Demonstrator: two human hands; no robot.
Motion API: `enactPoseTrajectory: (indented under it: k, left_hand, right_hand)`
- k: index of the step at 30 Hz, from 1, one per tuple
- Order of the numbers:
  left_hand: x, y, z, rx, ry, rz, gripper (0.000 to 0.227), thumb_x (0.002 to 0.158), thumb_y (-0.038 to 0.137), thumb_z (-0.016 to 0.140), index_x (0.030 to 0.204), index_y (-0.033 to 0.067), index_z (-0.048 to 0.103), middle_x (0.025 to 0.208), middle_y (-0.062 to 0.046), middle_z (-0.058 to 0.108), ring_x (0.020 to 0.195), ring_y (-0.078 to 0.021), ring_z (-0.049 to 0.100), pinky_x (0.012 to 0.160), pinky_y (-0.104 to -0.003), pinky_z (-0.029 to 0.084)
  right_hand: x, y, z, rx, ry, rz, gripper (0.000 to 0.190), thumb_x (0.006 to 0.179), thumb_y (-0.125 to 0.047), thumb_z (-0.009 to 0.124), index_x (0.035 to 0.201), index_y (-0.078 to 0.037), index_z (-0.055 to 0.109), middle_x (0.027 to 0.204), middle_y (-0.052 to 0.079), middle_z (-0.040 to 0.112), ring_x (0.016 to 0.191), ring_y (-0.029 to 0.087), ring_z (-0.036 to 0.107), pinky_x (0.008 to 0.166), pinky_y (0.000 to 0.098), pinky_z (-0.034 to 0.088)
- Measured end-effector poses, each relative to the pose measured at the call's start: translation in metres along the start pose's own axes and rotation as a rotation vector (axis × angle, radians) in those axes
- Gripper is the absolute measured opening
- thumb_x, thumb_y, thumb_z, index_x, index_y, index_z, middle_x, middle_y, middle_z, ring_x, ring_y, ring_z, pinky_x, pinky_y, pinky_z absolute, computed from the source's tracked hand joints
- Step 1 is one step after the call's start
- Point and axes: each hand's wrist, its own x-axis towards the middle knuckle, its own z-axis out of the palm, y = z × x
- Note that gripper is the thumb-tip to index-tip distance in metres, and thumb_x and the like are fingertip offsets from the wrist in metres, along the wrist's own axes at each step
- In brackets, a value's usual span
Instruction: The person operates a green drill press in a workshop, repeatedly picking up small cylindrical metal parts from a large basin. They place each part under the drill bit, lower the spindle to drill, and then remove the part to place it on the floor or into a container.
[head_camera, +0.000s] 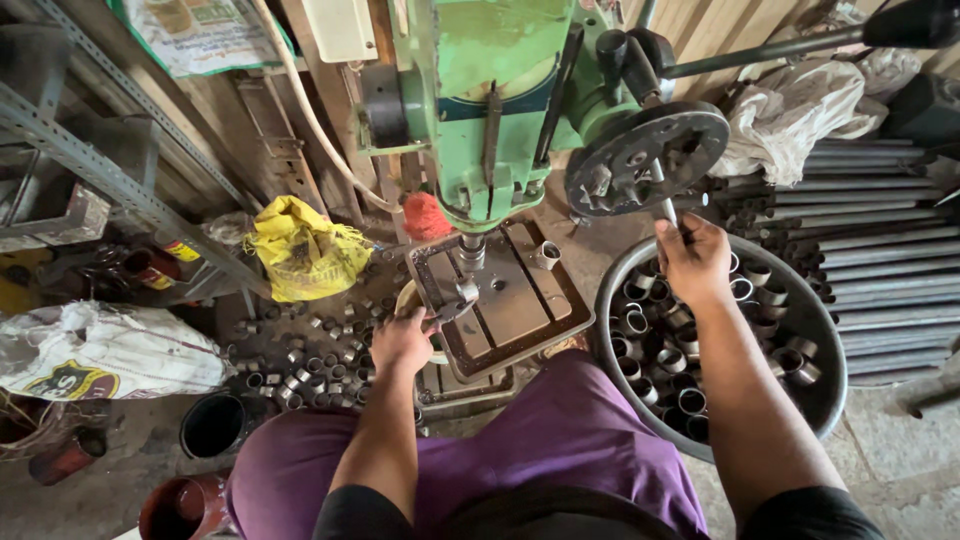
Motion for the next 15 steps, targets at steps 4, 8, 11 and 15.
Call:
enactPoseTrajectory:
  k: [4,8,11,15]
  left_hand:
    - [0.0,0.0,-0.003,-0.02,-0.034,0.0,0.029,0.089,0.044,0.071,0.111,0.025,0.071,0.113,-0.004,0.073,0.104,-0.0285,0.068,0.09,-0.046,0.052]
    - [0.003,-0.003,-0.011,-0.019,0.013,0.056,0.026,0.086,0.041,0.072,0.107,0.0256,0.072,0.108,-0.004,0.073,0.101,-0.0286,0.07,0.089,-0.048,0.052]
    - [-0.002,0.006,-0.014,-0.03,-0.071,-0.025,0.026,0.089,0.044,0.069,0.11,0.0273,0.072,0.107,-0.005,0.074,0.102,-0.0296,0.069,0.088,-0.046,0.053]
    - [0.002,0.007,-0.016,-0.054,-0.187,-0.061,0.025,0.096,0.045,0.063,0.111,0.0263,0.071,0.106,-0.003,0.074,0.097,-0.0245,0.073,0.087,-0.043,0.057]
  right_hand:
    - [0.001,0.005,0.0,-0.011,0.005,-0.037,0.027,0.107,-0.021,0.063,0.087,-0.003,0.061,0.062,-0.003,0.055,0.051,0.005,0.048,0.048,0.0231,0.036]
    - [0.005,0.017,-0.003,-0.004,-0.023,0.022,0.028,0.107,-0.023,0.062,0.087,-0.004,0.061,0.066,-0.003,0.057,0.055,0.006,0.05,0.05,0.0235,0.038]
    - [0.019,0.034,-0.001,-0.103,-0.162,0.102,0.04,0.111,-0.035,0.056,0.091,0.0,0.062,0.072,0.003,0.059,0.066,0.012,0.052,0.061,0.0287,0.041]
    - [0.063,0.039,-0.011,-0.27,-0.122,0.259,0.059,0.116,-0.056,0.029,0.141,-0.008,0.052,0.122,0.001,0.058,0.112,0.014,0.053,0.091,0.0333,0.041]
